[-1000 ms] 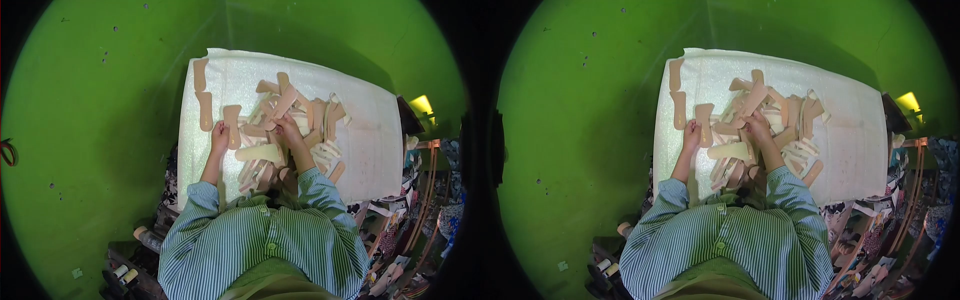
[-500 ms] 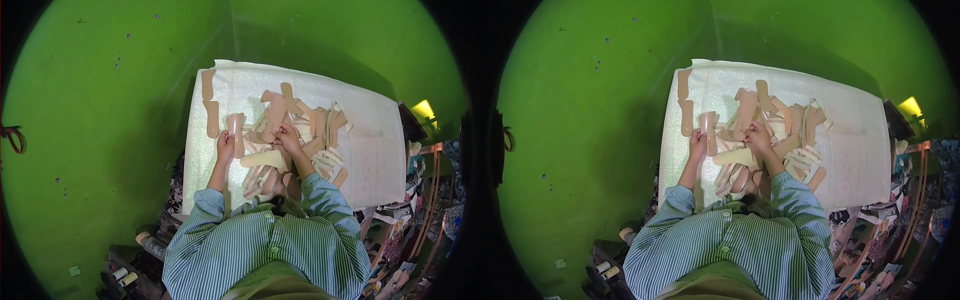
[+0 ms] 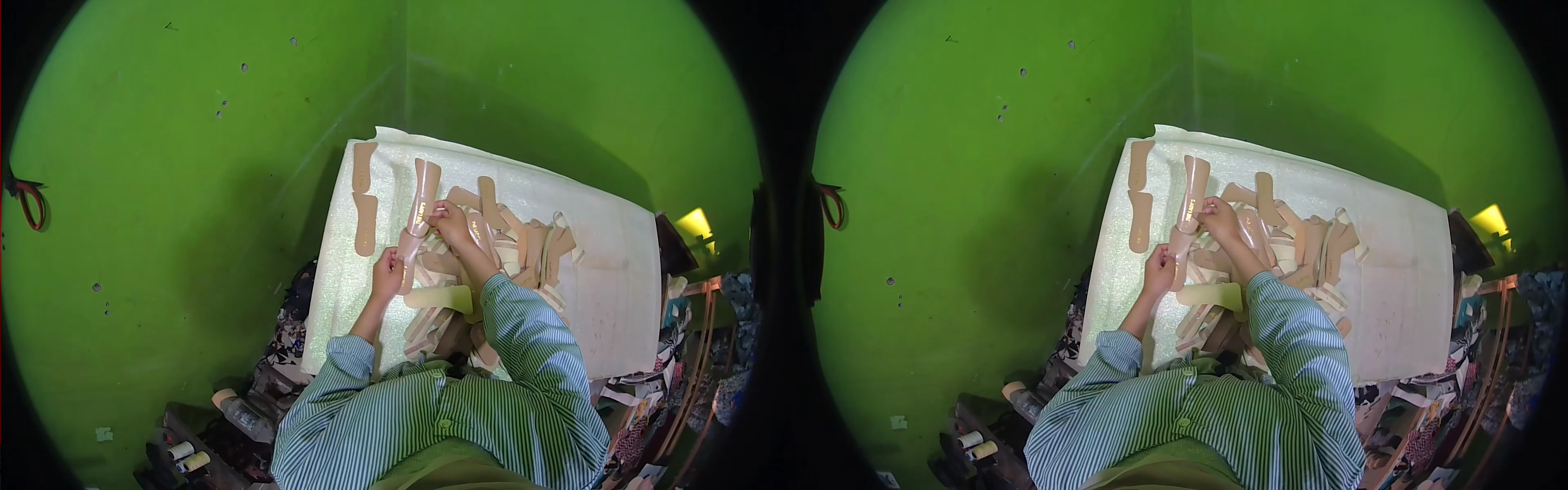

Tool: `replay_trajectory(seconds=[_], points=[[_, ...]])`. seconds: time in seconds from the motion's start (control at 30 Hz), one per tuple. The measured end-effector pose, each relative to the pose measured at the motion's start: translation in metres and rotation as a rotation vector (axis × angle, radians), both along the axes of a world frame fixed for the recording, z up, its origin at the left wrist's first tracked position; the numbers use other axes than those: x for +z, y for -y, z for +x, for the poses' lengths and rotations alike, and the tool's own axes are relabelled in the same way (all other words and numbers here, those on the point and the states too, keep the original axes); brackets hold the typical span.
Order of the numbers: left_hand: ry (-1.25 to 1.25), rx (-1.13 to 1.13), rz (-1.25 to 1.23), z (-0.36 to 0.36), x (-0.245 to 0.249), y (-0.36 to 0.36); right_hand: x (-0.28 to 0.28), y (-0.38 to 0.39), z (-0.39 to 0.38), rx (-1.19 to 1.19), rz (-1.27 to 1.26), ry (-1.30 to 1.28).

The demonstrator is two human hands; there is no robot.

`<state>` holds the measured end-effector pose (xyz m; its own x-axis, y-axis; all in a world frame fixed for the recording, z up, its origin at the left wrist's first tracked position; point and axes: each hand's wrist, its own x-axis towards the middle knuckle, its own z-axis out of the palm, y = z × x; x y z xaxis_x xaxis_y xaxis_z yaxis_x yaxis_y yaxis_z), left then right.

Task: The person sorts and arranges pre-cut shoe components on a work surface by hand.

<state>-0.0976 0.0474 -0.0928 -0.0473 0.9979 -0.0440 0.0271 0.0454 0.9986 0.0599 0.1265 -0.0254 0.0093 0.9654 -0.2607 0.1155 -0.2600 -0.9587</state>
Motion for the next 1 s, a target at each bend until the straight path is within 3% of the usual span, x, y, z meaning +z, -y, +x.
replay_trajectory(seconds=[0.07,0.23,0.43,0.63,0.7,0.73,0.87,0.93,1.0], points=[[-0.179,-0.018,0.079,0.002,-0.002,0.002,0.002,-0.006,-0.015,-0.027,0.015,-0.071],[-0.158,-0.019,0.090,0.005,-0.011,0.006,-0.027,-0.020,-0.051,0.081,0.029,-0.047],[-0.340,0.019,0.198,0.005,-0.007,0.008,-0.051,-0.022,-0.077,0.192,0.017,0.264],[-0.644,-0.017,0.158,0.005,0.028,0.014,-0.070,-0.019,-0.087,0.218,0.034,0.354],[-0.774,0.144,0.212,-0.002,0.034,0.019,-0.081,-0.021,-0.084,0.194,-0.009,0.356],[-0.707,0.241,0.213,-0.007,0.037,0.020,-0.079,-0.021,-0.084,0.193,-0.008,0.352],[-0.820,0.315,0.120,-0.042,0.035,-0.003,-0.076,-0.013,-0.080,0.184,-0.047,0.274],[-1.064,0.495,0.242,-0.052,0.030,-0.023,-0.076,-0.010,-0.082,0.174,-0.032,0.267],[-1.099,0.456,0.145,-0.057,0.021,-0.033,-0.075,-0.009,-0.083,0.156,0.060,0.295]])
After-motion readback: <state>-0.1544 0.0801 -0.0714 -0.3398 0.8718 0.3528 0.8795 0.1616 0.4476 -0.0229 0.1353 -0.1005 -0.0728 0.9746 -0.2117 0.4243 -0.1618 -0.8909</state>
